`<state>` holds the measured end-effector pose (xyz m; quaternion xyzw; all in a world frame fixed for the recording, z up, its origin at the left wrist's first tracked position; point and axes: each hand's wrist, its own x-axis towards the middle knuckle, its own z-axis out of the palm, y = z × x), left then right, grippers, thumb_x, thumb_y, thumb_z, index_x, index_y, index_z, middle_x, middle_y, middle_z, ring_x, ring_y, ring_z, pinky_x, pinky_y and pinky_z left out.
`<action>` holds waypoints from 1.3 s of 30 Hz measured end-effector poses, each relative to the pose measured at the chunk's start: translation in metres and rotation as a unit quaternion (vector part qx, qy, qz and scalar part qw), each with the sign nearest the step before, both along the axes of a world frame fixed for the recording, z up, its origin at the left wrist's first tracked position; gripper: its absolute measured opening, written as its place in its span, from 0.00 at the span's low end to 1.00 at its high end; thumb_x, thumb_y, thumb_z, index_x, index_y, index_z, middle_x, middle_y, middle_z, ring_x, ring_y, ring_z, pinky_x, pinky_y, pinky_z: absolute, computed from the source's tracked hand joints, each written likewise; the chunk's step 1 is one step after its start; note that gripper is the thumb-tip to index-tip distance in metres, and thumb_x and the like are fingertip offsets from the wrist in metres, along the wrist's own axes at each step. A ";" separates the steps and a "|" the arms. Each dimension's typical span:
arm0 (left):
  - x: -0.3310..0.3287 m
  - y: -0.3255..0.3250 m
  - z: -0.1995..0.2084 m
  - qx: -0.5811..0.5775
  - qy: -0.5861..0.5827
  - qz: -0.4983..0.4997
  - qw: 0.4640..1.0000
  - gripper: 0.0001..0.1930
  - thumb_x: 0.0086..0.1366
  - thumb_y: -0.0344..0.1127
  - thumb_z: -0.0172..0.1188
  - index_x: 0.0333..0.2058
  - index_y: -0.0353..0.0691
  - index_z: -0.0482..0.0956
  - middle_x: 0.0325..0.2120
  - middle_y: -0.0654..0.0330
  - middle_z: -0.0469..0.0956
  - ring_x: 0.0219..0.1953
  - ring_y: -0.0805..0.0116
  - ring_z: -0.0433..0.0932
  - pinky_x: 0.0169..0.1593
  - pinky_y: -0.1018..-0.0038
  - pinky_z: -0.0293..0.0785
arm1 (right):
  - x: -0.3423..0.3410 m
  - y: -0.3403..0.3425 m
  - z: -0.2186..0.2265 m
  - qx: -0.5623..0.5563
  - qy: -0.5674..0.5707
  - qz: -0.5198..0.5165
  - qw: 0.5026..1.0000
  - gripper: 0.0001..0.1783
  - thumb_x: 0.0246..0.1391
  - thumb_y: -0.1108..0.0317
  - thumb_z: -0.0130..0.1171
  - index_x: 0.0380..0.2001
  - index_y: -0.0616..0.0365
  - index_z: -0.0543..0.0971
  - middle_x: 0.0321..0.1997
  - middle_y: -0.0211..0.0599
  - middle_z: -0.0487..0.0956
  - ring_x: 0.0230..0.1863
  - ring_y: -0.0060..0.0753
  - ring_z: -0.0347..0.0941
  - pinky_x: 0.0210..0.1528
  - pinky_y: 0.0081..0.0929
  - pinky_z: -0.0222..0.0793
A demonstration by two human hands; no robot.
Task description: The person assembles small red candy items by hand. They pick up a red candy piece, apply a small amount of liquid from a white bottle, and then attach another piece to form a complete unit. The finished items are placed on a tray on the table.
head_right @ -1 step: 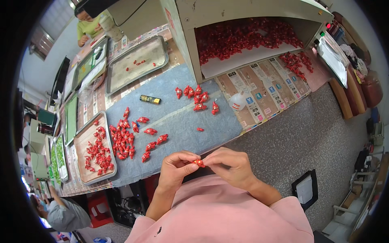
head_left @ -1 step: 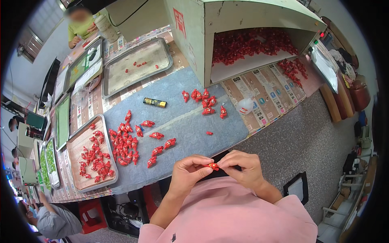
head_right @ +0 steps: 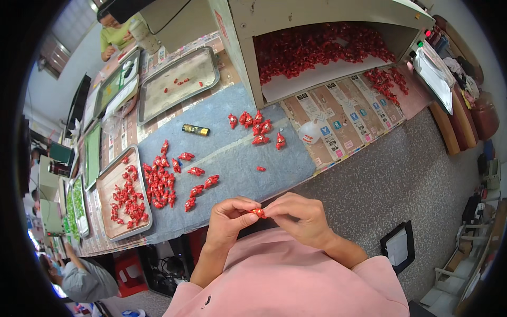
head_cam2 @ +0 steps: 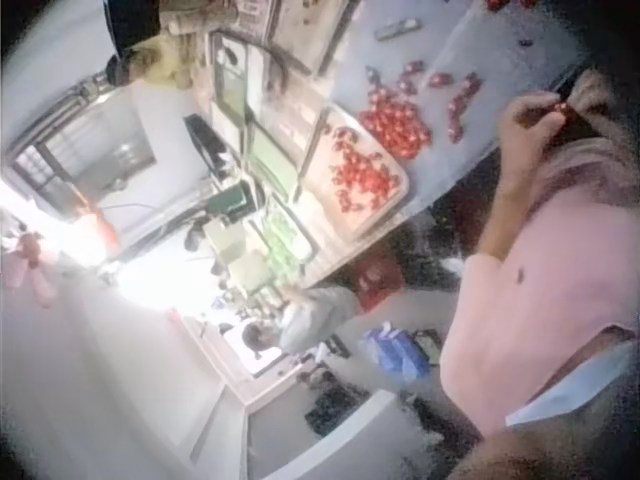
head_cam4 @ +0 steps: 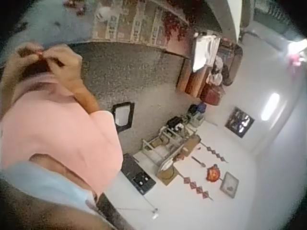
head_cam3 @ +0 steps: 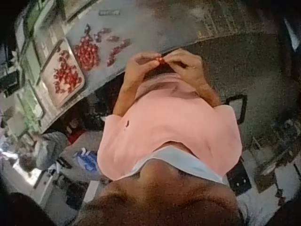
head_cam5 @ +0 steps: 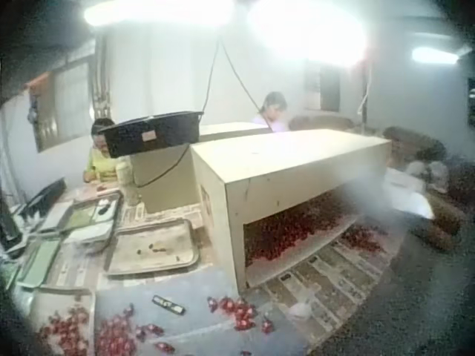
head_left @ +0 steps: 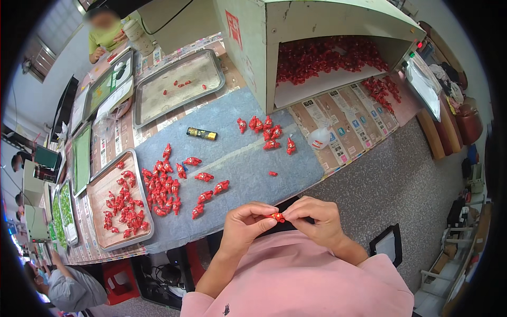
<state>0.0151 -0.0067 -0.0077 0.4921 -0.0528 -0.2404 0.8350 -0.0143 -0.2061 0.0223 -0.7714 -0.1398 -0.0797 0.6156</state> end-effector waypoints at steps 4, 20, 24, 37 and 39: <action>0.000 -0.001 0.000 0.000 -0.002 0.004 1.000 0.10 0.56 0.18 0.64 0.38 0.33 0.81 0.39 0.54 0.80 0.42 0.69 0.79 0.49 0.74 0.76 | 0.001 0.001 0.000 -0.001 -0.004 0.001 1.000 0.10 0.46 0.83 0.62 0.33 0.60 0.82 0.34 0.37 0.82 0.37 0.34 0.79 0.38 0.25 0.75; 0.004 -0.003 0.004 -0.054 0.009 0.009 0.998 0.11 0.52 0.16 0.64 0.34 0.36 0.80 0.40 0.54 0.77 0.43 0.66 0.77 0.51 0.69 0.73 | 0.001 0.003 0.003 -0.014 0.030 -0.021 0.999 0.12 0.46 0.79 0.65 0.36 0.58 0.82 0.39 0.37 0.80 0.37 0.29 0.77 0.38 0.23 0.74; 0.003 -0.003 0.003 -0.056 -0.002 0.002 0.998 0.10 0.55 0.16 0.62 0.36 0.34 0.80 0.41 0.54 0.77 0.43 0.67 0.77 0.50 0.71 0.75 | 0.001 0.003 0.001 -0.038 0.015 -0.020 0.999 0.10 0.46 0.79 0.66 0.35 0.59 0.82 0.36 0.37 0.80 0.35 0.29 0.77 0.37 0.23 0.73; 0.002 -0.005 0.013 0.009 0.052 0.016 0.998 0.10 0.56 0.20 0.64 0.38 0.33 0.79 0.35 0.54 0.81 0.37 0.68 0.81 0.43 0.74 0.79 | 0.001 0.004 -0.002 0.065 0.149 -0.007 0.987 0.08 0.53 0.73 0.62 0.38 0.62 0.81 0.37 0.37 0.81 0.36 0.26 0.78 0.38 0.22 0.73; 0.005 -0.004 0.015 0.019 0.062 0.016 0.998 0.10 0.57 0.21 0.64 0.38 0.33 0.78 0.34 0.55 0.81 0.36 0.69 0.81 0.42 0.75 0.79 | 0.003 0.003 0.000 0.068 0.146 -0.006 0.987 0.09 0.54 0.73 0.62 0.39 0.62 0.81 0.38 0.37 0.81 0.37 0.25 0.78 0.39 0.21 0.74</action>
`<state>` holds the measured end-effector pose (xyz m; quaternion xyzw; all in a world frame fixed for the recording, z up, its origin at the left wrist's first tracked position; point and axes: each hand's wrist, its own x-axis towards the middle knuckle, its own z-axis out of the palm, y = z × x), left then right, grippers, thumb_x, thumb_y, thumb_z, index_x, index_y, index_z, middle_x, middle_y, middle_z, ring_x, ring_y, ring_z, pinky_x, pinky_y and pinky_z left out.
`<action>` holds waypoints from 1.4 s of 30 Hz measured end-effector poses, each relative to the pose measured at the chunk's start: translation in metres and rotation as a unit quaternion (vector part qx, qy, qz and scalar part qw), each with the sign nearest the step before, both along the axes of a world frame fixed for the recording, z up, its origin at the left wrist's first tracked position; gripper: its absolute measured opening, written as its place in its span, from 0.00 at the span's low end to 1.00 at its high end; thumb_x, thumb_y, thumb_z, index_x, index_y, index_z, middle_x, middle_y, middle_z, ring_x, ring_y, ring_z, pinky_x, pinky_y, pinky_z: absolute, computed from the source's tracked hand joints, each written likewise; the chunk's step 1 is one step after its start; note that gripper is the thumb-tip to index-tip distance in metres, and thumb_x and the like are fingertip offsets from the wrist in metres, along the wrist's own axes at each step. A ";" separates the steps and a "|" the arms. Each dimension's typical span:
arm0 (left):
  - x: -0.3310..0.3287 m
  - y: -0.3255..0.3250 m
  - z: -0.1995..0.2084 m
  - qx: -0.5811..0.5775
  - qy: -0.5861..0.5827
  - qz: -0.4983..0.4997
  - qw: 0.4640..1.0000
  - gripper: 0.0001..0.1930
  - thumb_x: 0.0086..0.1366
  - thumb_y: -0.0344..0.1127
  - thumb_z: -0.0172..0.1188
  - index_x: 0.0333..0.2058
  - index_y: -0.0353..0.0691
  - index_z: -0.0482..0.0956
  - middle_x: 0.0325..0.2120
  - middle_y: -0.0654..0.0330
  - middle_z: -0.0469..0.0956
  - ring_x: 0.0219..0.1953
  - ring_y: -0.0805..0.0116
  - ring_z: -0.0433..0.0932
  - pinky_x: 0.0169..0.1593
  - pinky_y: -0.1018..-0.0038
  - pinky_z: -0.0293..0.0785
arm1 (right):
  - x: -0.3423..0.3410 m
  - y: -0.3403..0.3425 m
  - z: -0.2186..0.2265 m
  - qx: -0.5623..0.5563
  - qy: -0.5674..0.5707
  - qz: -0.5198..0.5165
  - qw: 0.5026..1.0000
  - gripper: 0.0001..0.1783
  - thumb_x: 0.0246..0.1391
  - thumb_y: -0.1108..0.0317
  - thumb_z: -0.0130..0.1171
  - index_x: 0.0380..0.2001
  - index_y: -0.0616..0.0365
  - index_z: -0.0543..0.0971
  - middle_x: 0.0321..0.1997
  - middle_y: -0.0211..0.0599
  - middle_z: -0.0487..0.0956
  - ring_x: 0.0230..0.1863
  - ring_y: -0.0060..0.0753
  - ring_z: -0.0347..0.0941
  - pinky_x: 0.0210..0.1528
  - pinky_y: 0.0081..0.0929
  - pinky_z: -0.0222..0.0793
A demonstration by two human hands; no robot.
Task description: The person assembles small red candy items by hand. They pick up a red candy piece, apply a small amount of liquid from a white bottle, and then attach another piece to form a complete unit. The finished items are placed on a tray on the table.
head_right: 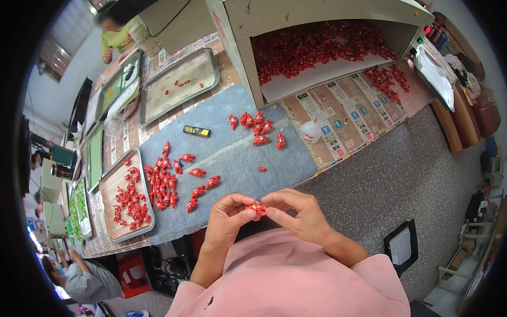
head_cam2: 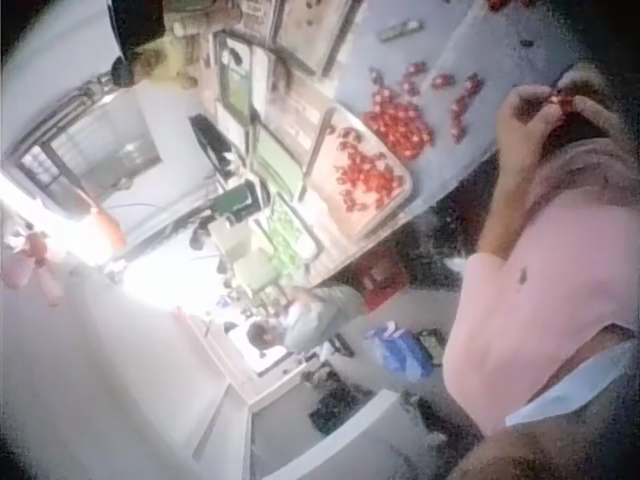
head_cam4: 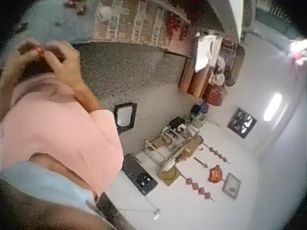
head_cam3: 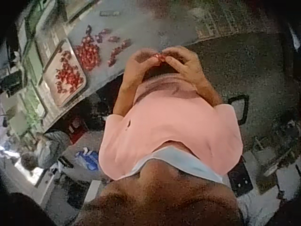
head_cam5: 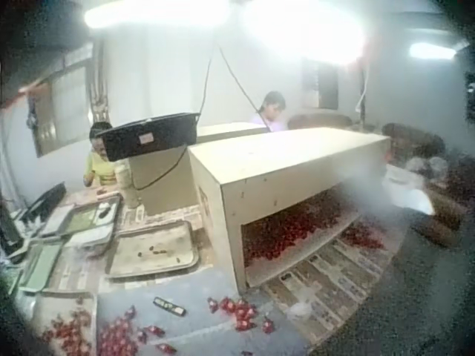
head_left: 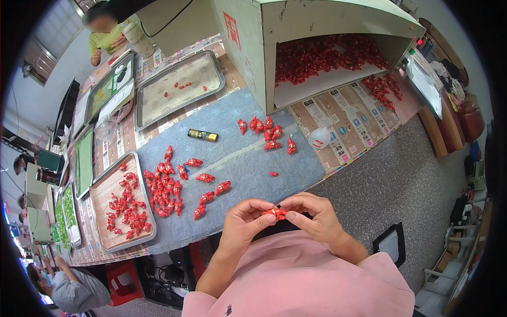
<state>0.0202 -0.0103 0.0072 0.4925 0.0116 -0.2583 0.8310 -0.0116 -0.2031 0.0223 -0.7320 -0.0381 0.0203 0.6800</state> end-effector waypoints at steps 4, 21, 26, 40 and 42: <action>0.014 0.013 0.011 0.050 -0.029 0.000 0.998 0.09 0.58 0.23 0.64 0.38 0.33 0.78 0.33 0.55 0.81 0.36 0.70 0.81 0.41 0.75 0.79 | -0.001 -0.008 -0.009 0.012 -0.008 -0.011 1.000 0.09 0.55 0.72 0.61 0.40 0.62 0.81 0.38 0.38 0.81 0.37 0.25 0.78 0.38 0.21 0.74; 0.126 0.064 0.025 0.557 -0.433 -0.016 0.709 0.10 0.52 0.26 0.66 0.35 0.39 0.83 0.35 0.56 0.80 0.41 0.59 0.74 0.42 0.68 0.72 | -0.009 -0.023 -0.018 -0.001 0.017 -0.002 1.000 0.07 0.54 0.73 0.61 0.37 0.62 0.82 0.36 0.37 0.81 0.34 0.23 0.78 0.37 0.20 0.73; 0.129 0.066 0.027 0.550 -0.434 -0.002 0.714 0.10 0.52 0.25 0.65 0.36 0.39 0.82 0.37 0.56 0.80 0.42 0.58 0.74 0.43 0.68 0.72 | -0.008 -0.029 -0.020 0.005 0.014 -0.015 1.000 0.07 0.55 0.73 0.61 0.37 0.62 0.81 0.35 0.37 0.81 0.34 0.23 0.78 0.37 0.20 0.73; 0.127 0.055 0.031 0.608 -0.469 -0.057 0.639 0.11 0.50 0.24 0.63 0.35 0.38 0.81 0.32 0.53 0.78 0.40 0.52 0.73 0.45 0.62 0.70 | -0.011 -0.038 -0.019 -0.012 0.005 -0.042 0.999 0.07 0.55 0.73 0.61 0.36 0.62 0.82 0.35 0.37 0.81 0.33 0.23 0.77 0.36 0.20 0.73; 0.126 0.053 0.030 0.603 -0.479 -0.063 0.635 0.11 0.50 0.24 0.64 0.34 0.37 0.80 0.32 0.53 0.78 0.39 0.51 0.73 0.45 0.61 0.70 | -0.009 -0.034 -0.019 -0.016 -0.006 -0.031 0.999 0.07 0.54 0.73 0.61 0.36 0.62 0.82 0.35 0.37 0.81 0.33 0.23 0.77 0.36 0.20 0.73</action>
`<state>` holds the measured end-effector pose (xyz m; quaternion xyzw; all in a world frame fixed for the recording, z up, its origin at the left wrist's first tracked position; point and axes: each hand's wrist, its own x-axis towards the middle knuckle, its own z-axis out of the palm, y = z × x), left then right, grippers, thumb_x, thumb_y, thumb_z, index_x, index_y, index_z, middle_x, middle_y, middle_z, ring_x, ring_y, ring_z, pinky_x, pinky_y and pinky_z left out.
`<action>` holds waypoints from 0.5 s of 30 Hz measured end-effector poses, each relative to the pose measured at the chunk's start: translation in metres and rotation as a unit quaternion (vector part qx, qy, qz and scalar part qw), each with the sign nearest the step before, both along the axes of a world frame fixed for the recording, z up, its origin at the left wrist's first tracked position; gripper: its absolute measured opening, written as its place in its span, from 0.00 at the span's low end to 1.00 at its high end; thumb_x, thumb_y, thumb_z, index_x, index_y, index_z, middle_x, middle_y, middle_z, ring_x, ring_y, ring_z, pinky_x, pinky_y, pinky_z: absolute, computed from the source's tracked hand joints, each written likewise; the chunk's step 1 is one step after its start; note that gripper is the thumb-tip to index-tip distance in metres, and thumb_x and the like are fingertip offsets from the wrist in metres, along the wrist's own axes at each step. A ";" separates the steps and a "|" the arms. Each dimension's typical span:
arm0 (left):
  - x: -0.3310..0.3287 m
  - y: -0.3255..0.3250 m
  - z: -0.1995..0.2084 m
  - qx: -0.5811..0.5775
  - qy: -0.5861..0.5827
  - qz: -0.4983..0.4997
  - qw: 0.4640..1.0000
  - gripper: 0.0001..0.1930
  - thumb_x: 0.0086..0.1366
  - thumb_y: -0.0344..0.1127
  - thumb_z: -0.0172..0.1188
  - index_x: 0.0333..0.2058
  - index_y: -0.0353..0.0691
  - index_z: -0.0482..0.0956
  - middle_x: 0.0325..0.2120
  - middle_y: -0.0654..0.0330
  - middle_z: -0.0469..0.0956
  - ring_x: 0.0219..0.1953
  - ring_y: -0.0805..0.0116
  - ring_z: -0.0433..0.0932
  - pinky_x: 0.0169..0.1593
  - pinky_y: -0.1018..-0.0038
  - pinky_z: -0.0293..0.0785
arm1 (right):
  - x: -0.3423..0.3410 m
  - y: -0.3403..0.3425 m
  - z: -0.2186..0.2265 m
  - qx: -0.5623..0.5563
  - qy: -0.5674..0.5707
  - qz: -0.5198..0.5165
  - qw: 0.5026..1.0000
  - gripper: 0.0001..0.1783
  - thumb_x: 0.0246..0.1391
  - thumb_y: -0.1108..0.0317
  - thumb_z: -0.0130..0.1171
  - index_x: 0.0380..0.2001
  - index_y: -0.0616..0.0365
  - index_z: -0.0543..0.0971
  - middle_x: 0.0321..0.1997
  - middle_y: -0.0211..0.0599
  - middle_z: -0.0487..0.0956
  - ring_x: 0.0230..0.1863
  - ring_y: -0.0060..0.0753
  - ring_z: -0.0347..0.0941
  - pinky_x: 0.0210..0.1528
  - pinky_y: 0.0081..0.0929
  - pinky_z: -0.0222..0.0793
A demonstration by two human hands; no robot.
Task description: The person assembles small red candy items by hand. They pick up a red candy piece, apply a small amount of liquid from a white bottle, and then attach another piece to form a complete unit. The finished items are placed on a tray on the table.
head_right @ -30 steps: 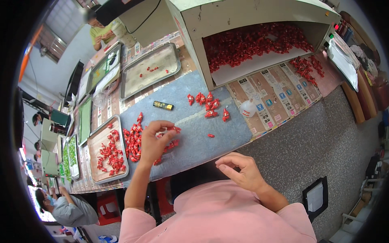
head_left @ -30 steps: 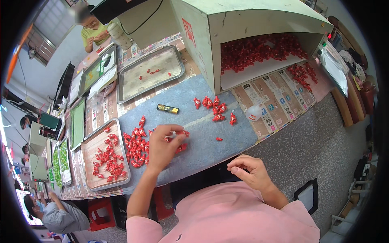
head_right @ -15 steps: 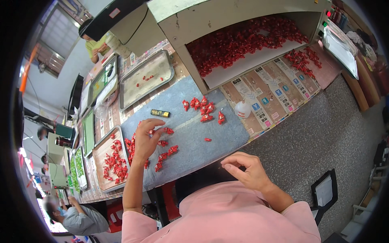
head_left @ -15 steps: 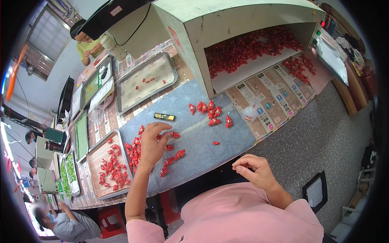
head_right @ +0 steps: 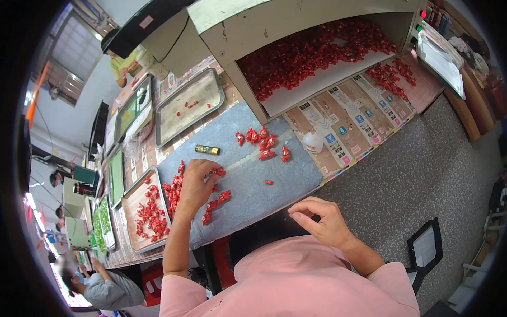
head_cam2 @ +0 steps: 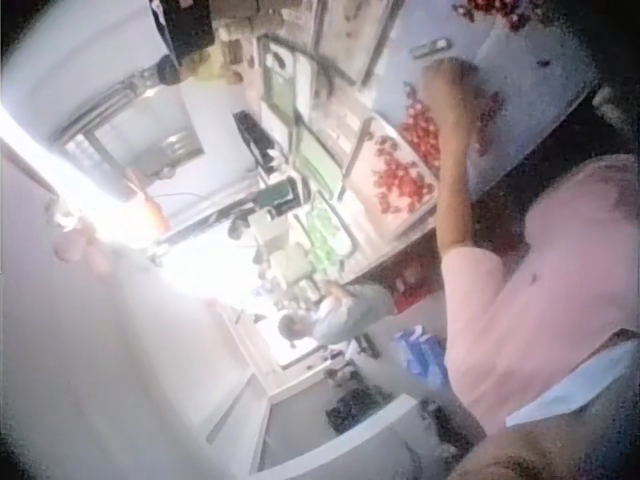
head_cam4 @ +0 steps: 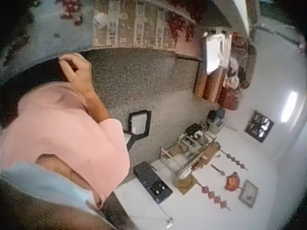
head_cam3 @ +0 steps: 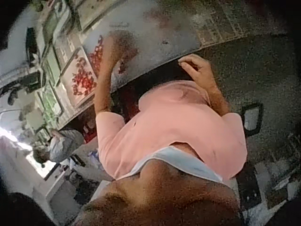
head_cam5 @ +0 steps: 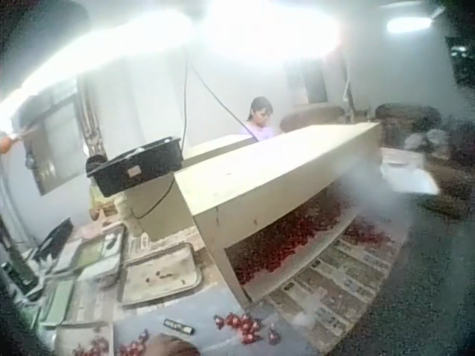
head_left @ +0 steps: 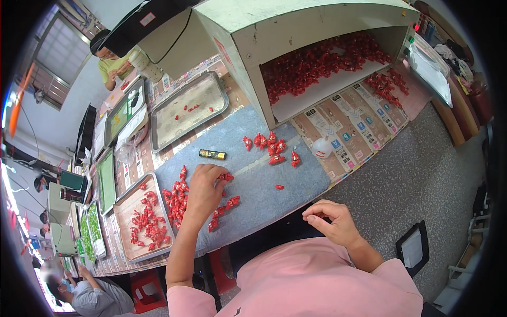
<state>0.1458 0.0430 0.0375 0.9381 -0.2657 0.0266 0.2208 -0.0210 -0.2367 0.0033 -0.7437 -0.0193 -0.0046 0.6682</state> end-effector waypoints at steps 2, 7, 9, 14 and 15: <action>-0.001 0.000 -0.001 -0.006 0.004 -0.004 1.000 0.10 0.49 0.24 0.64 0.33 0.36 0.79 0.31 0.53 0.78 0.38 0.52 0.74 0.44 0.62 0.70 | 0.002 0.004 0.003 -0.007 -0.010 0.006 1.000 0.07 0.54 0.73 0.61 0.36 0.62 0.82 0.35 0.37 0.81 0.33 0.23 0.77 0.36 0.20 0.73; -0.009 0.002 0.000 -0.094 0.046 0.025 0.994 0.10 0.47 0.21 0.66 0.31 0.35 0.78 0.29 0.55 0.77 0.34 0.57 0.77 0.39 0.67 0.74 | 0.006 0.005 0.011 -0.023 -0.032 0.001 0.999 0.07 0.54 0.74 0.61 0.36 0.63 0.82 0.35 0.38 0.81 0.33 0.25 0.77 0.36 0.20 0.73; -0.013 0.003 -0.002 -0.149 0.047 0.024 0.987 0.11 0.46 0.20 0.66 0.31 0.36 0.78 0.29 0.56 0.77 0.33 0.62 0.79 0.38 0.71 0.75 | 0.007 0.004 0.011 -0.025 -0.032 -0.008 0.999 0.06 0.54 0.75 0.60 0.36 0.63 0.81 0.35 0.38 0.81 0.34 0.25 0.77 0.36 0.21 0.73; -0.040 -0.001 -0.001 -0.299 0.165 0.036 0.939 0.11 0.49 0.19 0.66 0.33 0.35 0.78 0.30 0.60 0.78 0.35 0.71 0.79 0.41 0.76 0.75 | 0.021 -0.023 0.010 -0.027 -0.092 -0.150 0.984 0.05 0.55 0.76 0.58 0.34 0.63 0.80 0.34 0.33 0.78 0.33 0.20 0.74 0.36 0.17 0.69; -0.047 0.001 -0.003 -0.363 0.208 0.030 0.908 0.11 0.50 0.19 0.67 0.33 0.34 0.78 0.30 0.61 0.78 0.36 0.71 0.79 0.42 0.77 0.75 | 0.029 -0.031 0.015 -0.006 -0.091 -0.197 0.976 0.04 0.55 0.76 0.58 0.34 0.64 0.80 0.34 0.32 0.78 0.33 0.19 0.73 0.36 0.17 0.68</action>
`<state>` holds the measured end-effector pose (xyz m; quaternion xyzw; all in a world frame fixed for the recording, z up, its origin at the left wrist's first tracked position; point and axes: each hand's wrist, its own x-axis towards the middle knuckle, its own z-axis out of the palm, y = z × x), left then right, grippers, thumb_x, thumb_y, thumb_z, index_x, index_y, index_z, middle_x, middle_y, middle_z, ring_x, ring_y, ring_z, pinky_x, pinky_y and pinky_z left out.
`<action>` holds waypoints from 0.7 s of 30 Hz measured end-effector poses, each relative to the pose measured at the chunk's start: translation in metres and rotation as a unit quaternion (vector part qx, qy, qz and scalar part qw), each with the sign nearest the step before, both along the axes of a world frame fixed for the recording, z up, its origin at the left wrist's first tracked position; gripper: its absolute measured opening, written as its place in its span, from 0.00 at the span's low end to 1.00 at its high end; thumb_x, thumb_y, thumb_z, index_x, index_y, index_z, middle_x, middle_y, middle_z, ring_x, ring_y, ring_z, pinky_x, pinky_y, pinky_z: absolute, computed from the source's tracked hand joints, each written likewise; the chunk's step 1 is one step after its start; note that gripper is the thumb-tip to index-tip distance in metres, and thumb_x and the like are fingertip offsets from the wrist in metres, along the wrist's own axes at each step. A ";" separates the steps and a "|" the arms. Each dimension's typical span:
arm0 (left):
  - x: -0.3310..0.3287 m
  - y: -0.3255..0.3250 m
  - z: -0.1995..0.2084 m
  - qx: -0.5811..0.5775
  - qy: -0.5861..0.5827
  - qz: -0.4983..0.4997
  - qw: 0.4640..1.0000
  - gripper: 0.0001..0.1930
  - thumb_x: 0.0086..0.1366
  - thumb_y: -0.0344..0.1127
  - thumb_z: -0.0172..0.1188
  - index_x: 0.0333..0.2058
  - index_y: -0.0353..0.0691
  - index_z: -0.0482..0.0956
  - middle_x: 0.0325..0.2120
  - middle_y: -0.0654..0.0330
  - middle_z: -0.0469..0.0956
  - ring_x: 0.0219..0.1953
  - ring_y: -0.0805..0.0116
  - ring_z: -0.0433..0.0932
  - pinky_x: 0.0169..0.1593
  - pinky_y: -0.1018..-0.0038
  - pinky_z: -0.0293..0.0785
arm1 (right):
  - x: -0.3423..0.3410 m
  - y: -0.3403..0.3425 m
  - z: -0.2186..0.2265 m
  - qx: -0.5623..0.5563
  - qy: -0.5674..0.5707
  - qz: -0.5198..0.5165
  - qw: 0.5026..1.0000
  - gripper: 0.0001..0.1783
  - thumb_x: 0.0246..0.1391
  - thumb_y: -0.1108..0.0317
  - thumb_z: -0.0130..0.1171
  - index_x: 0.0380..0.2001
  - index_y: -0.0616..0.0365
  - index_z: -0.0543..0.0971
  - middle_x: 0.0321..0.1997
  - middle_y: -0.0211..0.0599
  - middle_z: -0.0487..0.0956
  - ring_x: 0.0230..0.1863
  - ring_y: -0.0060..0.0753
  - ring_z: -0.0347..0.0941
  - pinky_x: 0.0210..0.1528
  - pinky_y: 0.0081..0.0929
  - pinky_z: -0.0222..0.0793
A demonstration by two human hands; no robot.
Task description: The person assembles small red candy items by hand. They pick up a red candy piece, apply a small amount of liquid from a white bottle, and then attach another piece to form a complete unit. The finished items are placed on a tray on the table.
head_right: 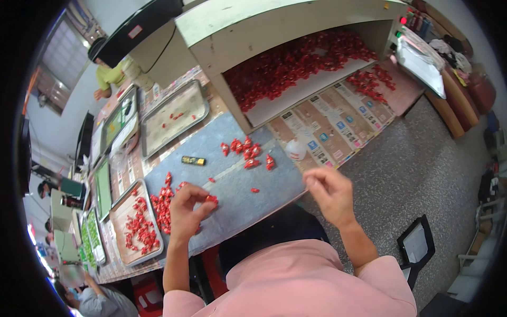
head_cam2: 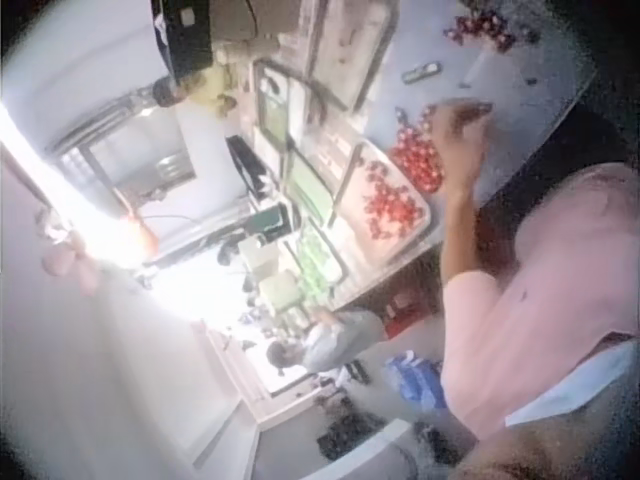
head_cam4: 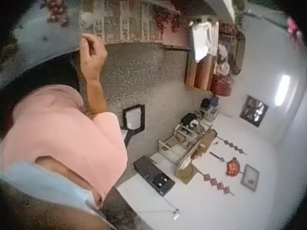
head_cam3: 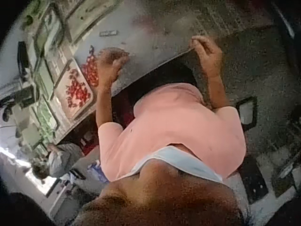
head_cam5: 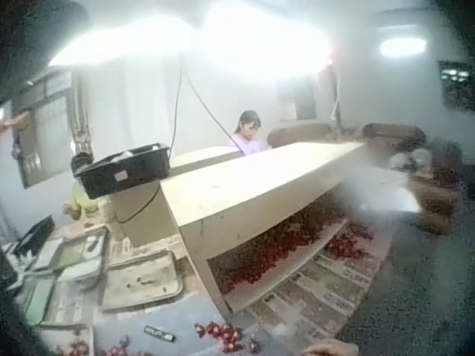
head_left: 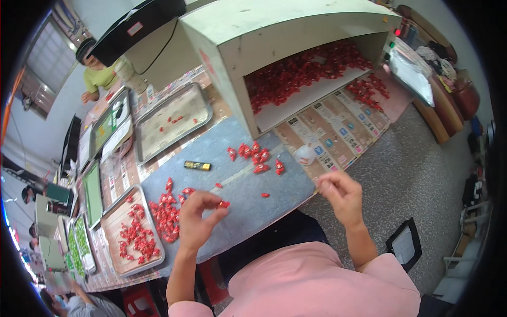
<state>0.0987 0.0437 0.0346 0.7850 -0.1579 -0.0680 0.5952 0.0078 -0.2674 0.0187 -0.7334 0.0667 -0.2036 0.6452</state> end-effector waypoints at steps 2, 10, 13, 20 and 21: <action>-0.013 -0.004 0.001 -0.101 0.065 -0.008 0.993 0.11 0.51 0.20 0.67 0.35 0.34 0.78 0.31 0.62 0.78 0.36 0.72 0.78 0.43 0.77 0.74 | 0.024 -0.021 0.004 -0.011 -0.037 -0.076 0.996 0.05 0.55 0.76 0.58 0.34 0.64 0.80 0.33 0.32 0.77 0.32 0.18 0.72 0.36 0.17 0.68; -0.053 -0.024 -0.016 -0.312 0.234 -0.016 0.921 0.13 0.54 0.21 0.66 0.39 0.35 0.78 0.35 0.59 0.80 0.38 0.72 0.79 0.45 0.76 0.75 | 0.153 -0.085 -0.008 -0.317 -0.044 -0.013 0.947 0.09 0.51 0.75 0.58 0.37 0.59 0.81 0.36 0.42 0.79 0.36 0.41 0.77 0.38 0.31 0.72; -0.064 -0.034 -0.021 -0.361 0.262 -0.020 0.895 0.13 0.55 0.20 0.64 0.40 0.35 0.78 0.36 0.57 0.80 0.38 0.70 0.79 0.46 0.74 0.76 | 0.191 -0.084 -0.018 -0.390 -0.082 -0.007 0.917 0.10 0.49 0.76 0.57 0.37 0.58 0.81 0.38 0.42 0.79 0.40 0.48 0.75 0.42 0.38 0.72; -0.076 -0.049 -0.026 -0.399 0.310 -0.017 0.863 0.13 0.56 0.18 0.63 0.41 0.34 0.77 0.38 0.57 0.79 0.41 0.70 0.78 0.48 0.75 0.75 | 0.244 -0.072 -0.025 -0.448 -0.095 0.008 0.889 0.14 0.47 0.77 0.56 0.40 0.57 0.81 0.45 0.43 0.78 0.50 0.50 0.72 0.51 0.41 0.70; -0.077 -0.050 -0.027 -0.401 0.313 -0.019 0.861 0.13 0.56 0.18 0.63 0.41 0.34 0.77 0.39 0.56 0.79 0.41 0.70 0.78 0.49 0.75 0.75 | 0.248 -0.071 -0.028 -0.461 -0.071 0.003 0.885 0.15 0.47 0.77 0.56 0.40 0.56 0.81 0.45 0.43 0.78 0.51 0.50 0.71 0.52 0.41 0.70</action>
